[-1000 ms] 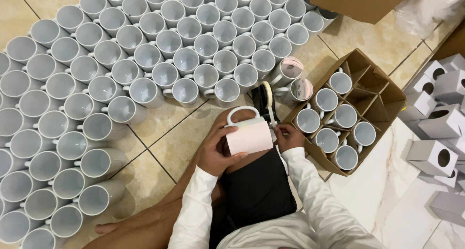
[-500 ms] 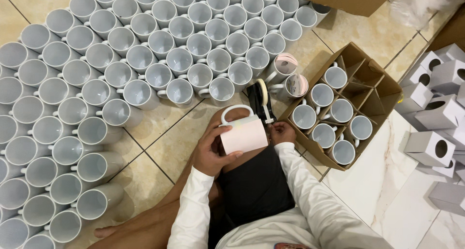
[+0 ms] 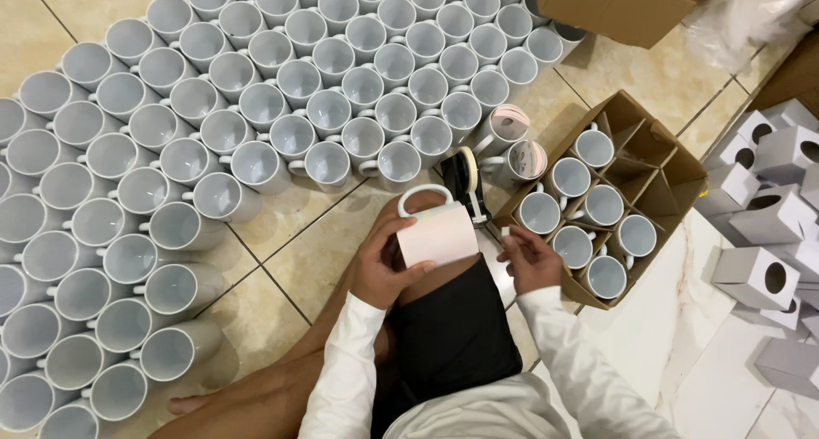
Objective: The person applies a small adhesive piece to the side of a white mug and then places the mug into a cardboard divider within a shipping box.
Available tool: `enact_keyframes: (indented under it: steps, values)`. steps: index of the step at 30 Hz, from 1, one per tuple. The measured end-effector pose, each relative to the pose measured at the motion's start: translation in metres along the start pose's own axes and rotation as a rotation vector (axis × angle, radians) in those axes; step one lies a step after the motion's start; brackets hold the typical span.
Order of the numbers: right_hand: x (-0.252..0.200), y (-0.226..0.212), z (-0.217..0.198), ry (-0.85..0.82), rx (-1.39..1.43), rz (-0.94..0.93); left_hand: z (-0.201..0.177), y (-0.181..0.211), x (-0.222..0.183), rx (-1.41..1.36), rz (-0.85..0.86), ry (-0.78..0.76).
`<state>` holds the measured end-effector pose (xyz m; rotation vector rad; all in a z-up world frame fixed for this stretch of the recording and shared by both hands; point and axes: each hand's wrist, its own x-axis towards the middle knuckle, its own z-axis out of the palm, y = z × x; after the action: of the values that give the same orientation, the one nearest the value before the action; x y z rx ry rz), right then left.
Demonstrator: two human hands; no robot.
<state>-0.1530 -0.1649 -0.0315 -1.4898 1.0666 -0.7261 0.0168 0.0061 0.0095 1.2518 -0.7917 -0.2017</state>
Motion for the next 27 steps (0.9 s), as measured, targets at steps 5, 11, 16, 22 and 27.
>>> enact_keyframes:
  steps: [5,11,16,22,27]
  values:
    - [-0.051,-0.047,0.002,-0.157,0.241,-0.179,0.0,0.01,0.004,0.045,-0.04,0.015]
    - [-0.063,-0.044,0.043,-0.182,0.207,-0.168,-0.001,0.001,-0.002,0.08,-0.039,0.008]
    - [-0.062,-0.049,0.055,-0.106,0.148,-0.139,-0.003,0.004,-0.002,0.097,-0.059,0.006]
    - [-0.06,-0.052,0.055,-0.11,0.07,-0.076,-0.005,0.001,-0.004,0.109,-0.052,-0.004]
    - [-0.056,-0.042,0.057,-0.136,0.02,-0.145,-0.004,-0.003,-0.005,0.11,-0.076,-0.004]
